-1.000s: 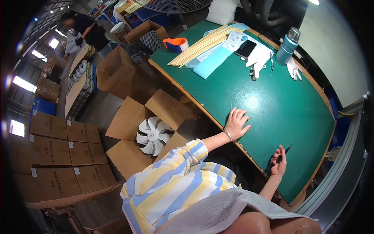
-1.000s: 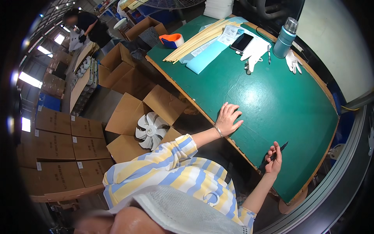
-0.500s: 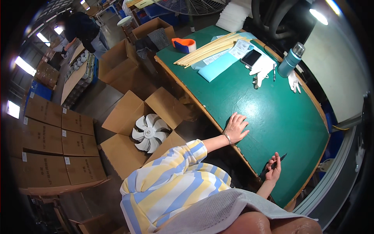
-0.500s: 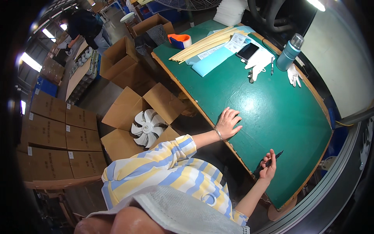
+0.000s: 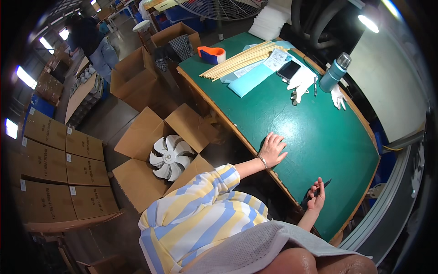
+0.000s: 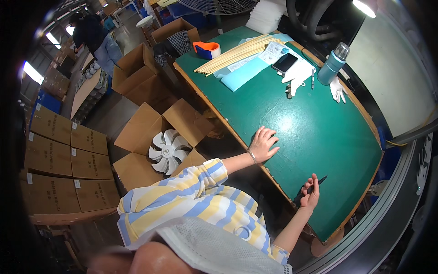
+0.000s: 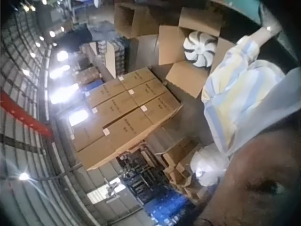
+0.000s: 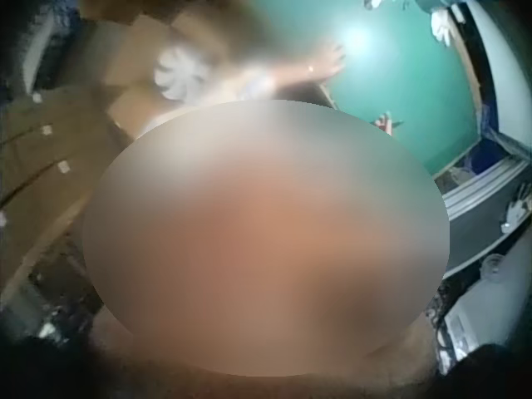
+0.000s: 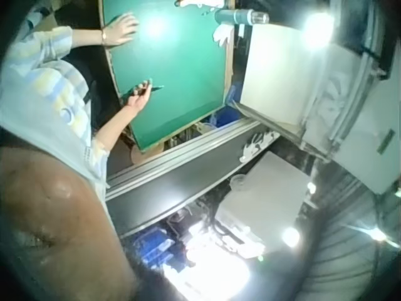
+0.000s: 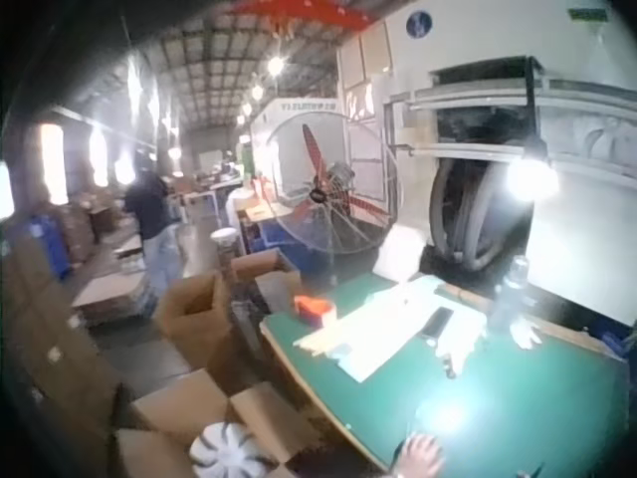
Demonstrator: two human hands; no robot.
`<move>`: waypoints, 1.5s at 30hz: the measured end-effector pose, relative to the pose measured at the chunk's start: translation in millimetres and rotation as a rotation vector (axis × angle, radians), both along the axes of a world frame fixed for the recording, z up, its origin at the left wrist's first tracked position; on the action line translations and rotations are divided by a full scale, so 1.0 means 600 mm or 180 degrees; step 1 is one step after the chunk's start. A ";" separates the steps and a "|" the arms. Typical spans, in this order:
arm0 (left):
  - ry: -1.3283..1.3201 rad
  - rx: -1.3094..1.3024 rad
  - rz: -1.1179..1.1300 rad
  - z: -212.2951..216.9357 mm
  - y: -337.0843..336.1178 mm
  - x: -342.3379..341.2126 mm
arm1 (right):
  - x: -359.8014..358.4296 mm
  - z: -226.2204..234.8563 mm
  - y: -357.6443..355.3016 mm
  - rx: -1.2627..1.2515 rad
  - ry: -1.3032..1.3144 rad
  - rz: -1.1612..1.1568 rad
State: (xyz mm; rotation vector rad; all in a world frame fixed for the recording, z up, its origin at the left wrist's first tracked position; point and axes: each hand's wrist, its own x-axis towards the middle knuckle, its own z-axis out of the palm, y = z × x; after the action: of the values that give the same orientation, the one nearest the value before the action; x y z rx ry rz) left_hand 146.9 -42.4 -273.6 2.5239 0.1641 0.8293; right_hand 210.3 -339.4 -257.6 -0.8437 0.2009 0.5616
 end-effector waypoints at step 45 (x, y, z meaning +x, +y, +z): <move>-0.0036 0.0302 -0.0159 0.022 0.023 0.007 | 0.012 0.012 0.043 -0.0247 0.0137 0.0133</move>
State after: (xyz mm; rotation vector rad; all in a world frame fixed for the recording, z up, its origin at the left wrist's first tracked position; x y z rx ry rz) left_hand 151.1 -28.9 -260.7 2.5998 0.0590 0.8502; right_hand 217.5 -313.4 -250.2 -0.9133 0.2460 0.6145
